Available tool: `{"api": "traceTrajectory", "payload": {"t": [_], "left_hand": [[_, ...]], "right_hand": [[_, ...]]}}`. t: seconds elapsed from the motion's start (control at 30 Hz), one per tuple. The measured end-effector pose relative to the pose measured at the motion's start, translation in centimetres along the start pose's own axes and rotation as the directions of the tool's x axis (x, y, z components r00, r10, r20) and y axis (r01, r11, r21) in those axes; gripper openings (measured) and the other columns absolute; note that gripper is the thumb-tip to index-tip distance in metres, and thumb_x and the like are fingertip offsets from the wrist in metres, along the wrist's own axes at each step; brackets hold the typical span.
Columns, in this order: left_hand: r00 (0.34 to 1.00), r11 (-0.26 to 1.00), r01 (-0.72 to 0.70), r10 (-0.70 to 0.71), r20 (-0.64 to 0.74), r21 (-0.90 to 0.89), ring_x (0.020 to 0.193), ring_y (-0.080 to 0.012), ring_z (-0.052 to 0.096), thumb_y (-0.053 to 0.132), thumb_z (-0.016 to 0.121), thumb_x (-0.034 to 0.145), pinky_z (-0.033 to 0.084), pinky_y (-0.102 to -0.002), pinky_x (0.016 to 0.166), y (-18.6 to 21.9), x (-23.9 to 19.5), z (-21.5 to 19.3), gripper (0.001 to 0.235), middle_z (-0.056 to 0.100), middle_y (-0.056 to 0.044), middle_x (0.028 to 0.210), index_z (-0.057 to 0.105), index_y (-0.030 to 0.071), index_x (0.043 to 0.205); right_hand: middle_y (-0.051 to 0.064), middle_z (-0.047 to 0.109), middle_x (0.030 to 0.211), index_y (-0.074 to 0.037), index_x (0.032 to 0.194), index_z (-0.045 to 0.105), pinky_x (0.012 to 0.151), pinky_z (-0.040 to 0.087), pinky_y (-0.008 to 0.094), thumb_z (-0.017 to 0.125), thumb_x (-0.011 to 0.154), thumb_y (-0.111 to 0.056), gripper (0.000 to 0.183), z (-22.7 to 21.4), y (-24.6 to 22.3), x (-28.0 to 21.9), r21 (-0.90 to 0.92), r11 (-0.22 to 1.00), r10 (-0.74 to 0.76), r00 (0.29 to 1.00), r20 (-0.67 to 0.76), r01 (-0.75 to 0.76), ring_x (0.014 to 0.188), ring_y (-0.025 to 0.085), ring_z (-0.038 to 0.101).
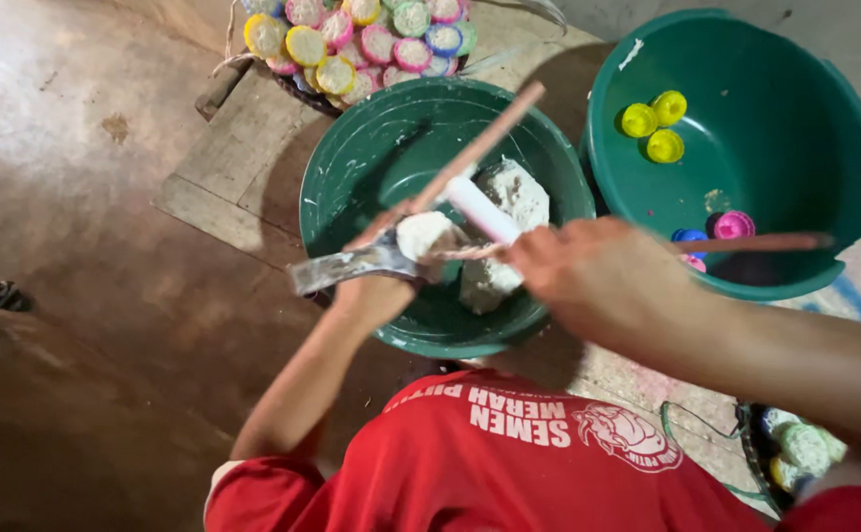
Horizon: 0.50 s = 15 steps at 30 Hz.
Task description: The person repeatedly scoops a white paste from a green basin using a pink spatula and fills small colorful plastic caps arranged in a woven basket. The person uses a wooden tool to press and smooth the paste into each cap, then returns to the basin to collect more paste and continues the cycle.
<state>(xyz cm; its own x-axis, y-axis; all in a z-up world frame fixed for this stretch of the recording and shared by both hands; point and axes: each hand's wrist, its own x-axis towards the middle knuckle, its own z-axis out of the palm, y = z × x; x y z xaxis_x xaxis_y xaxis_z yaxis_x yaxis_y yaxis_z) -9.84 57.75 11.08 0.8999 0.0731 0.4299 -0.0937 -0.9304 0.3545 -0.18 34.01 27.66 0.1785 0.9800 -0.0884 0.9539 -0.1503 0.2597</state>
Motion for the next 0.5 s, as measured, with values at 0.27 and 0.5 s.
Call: {"api": "traceTrajectory", "payload": {"t": [0.27, 0.5], "left_hand": [[1.000, 0.995, -0.017, 0.015, -0.019, -0.100, 0.125, -0.0308, 0.062, 0.034, 0.081, 0.071, 0.053, -0.042, 0.095, 2.2, 1.9, -0.7, 0.066, 0.057, -0.008, 0.148, 0.064, 0.012, 0.131], [0.983, 0.985, 0.174, -0.172, 0.070, -0.021, 0.118, -0.0234, 0.066, 0.028, 0.074, 0.097, 0.056, -0.039, 0.099, -0.1, 1.2, -1.4, 0.036, 0.068, -0.006, 0.136, 0.073, 0.027, 0.133]], "right_hand": [[0.010, 0.071, 0.087, -0.003, 0.110, 0.067, 0.054, 0.058, 0.032, 0.061, 0.087, -0.015, 0.027, 0.5, -2.9, 3.8, -0.170, 0.985, -0.027, 0.999, -0.042, 0.019, 0.068, 0.021, 0.074], [0.004, 0.068, 0.089, -0.012, 0.127, 0.065, 0.048, 0.056, 0.033, 0.057, 0.100, -0.020, 0.029, 1.2, 0.8, -2.7, -0.072, 0.979, 0.201, 0.971, 0.128, -0.193, 0.064, 0.016, 0.070]]}}
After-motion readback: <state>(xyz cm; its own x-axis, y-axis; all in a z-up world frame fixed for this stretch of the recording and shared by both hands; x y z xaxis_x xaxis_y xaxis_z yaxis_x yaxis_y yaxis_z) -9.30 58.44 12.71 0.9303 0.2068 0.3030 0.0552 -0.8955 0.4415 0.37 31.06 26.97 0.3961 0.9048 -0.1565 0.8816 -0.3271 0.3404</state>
